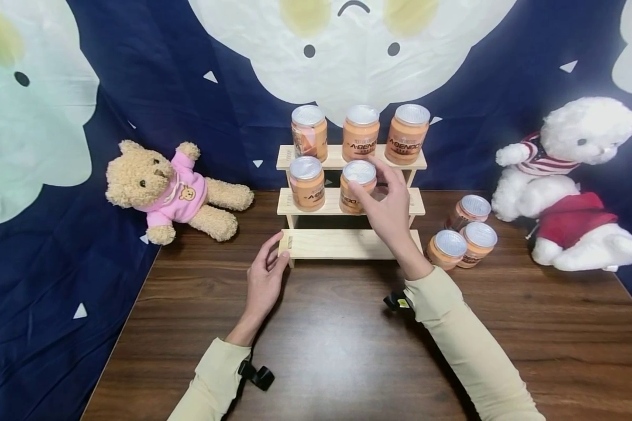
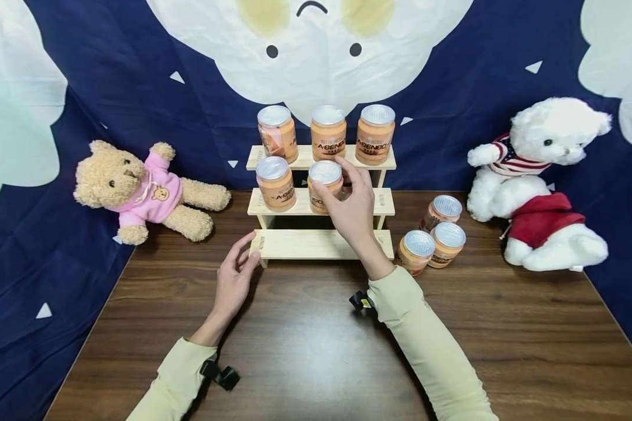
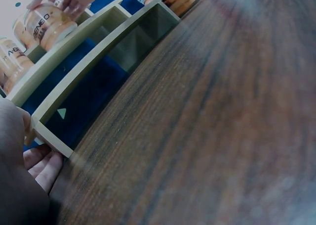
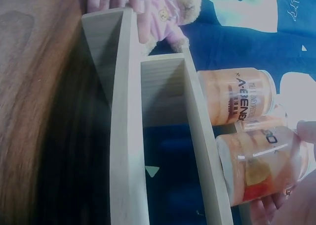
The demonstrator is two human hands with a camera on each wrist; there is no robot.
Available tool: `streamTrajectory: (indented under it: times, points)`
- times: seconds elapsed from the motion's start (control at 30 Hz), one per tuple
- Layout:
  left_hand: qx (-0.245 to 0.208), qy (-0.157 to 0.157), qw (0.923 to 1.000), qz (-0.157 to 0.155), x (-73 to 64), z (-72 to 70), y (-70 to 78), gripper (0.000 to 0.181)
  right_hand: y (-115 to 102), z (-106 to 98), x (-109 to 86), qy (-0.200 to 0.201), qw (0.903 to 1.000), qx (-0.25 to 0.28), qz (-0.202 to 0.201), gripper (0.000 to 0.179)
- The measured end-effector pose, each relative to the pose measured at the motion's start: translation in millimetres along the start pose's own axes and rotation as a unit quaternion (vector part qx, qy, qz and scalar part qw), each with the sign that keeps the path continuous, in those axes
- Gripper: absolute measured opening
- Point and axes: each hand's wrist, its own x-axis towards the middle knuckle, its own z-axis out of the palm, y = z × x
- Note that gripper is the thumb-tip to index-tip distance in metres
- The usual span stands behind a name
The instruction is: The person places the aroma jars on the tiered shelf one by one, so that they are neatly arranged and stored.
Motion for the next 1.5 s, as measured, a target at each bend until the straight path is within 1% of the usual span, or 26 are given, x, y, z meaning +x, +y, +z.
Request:
streamTrajectory:
  times: [0.03, 0.07, 0.1, 0.17, 0.23, 0.37, 0.47, 0.5, 0.87, 1.07, 1.1, 1.27, 1.3, 1.33, 1.43, 1.5]
  points:
    - [0.002, 0.000, 1.0000, 0.000, 0.0, 0.1, -0.7, 0.047, 0, 1, 1.0, 0.003, 1.0000, 0.003, 0.004, 0.060]
    - [0.003, -0.001, 1.0000, -0.008, 0.2, 0.0, -1.1, 0.047, 1, 1, 1.9, 0.006, 0.9999, 0.006, 0.008, 0.059]
    - [0.011, 0.000, 0.9998, -0.018, 1.6, 0.0, -4.7, 0.046, 1, 1, 2.9, 0.009, 0.9998, 0.011, 0.012, 0.058]
    - [0.014, -0.001, 0.9995, -0.028, 3.5, -1.1, -11.7, 0.046, 1, 1, 4.4, 0.016, 0.9996, 0.016, 0.017, 0.056]
    - [0.017, -0.007, 0.9995, -0.026, 4.8, -1.8, -16.5, 0.047, 2, 1, 5.9, 0.020, 0.9995, 0.019, 0.018, 0.055]
    - [0.005, -0.014, 0.9995, -0.029, 6.0, -3.3, -24.5, 0.048, 1, 0, 7.1, 0.022, 0.9993, 0.024, 0.020, 0.053]
    - [-0.002, -0.014, 0.9991, -0.040, 6.3, -4.1, -27.3, 0.048, 0, 0, 6.1, 0.019, 0.9992, 0.027, 0.024, 0.053]
    - [-0.001, -0.015, 0.9991, -0.039, 6.3, -4.3, -27.7, 0.047, 0, 0, 5.7, 0.018, 0.9991, 0.029, 0.026, 0.054]
    - [0.000, -0.014, 0.9991, -0.039, 6.9, -4.5, -27.8, 0.047, 0, -1, 5.0, 0.020, 0.9992, 0.025, 0.025, 0.050]
    - [0.002, -0.010, 0.9992, -0.039, 7.6, -4.0, -27.9, 0.047, -2, -1, 4.8, 0.015, 0.9992, 0.025, 0.026, 0.052]
    - [0.001, -0.007, 0.9992, -0.040, 6.7, -3.2, -24.1, 0.047, -2, -1, 4.5, 0.014, 0.9992, 0.025, 0.027, 0.053]
    - [0.014, 0.004, 0.9999, -0.003, -0.7, 1.7, 6.0, 0.046, -4, -2, 2.8, 0.010, 0.9992, 0.016, 0.035, 0.058]
    - [0.010, 0.006, 0.9999, 0.002, -1.8, 2.1, 10.9, 0.045, -5, -3, 2.3, 0.010, 0.9992, 0.012, 0.037, 0.059]
    - [0.011, 0.003, 0.9999, 0.010, -1.9, 1.8, 11.5, 0.045, -6, -3, 1.8, 0.009, 0.9991, 0.009, 0.040, 0.061]
    - [0.014, 0.001, 0.9999, -0.003, 1.9, -0.5, -1.6, 0.046, -11, -6, -0.3, 0.008, 0.9989, -0.001, 0.046, 0.067]
    - [0.008, -0.002, 0.9996, -0.027, 4.8, -2.5, -11.7, 0.046, -14, -9, -1.8, 0.008, 0.9990, -0.004, 0.044, 0.068]
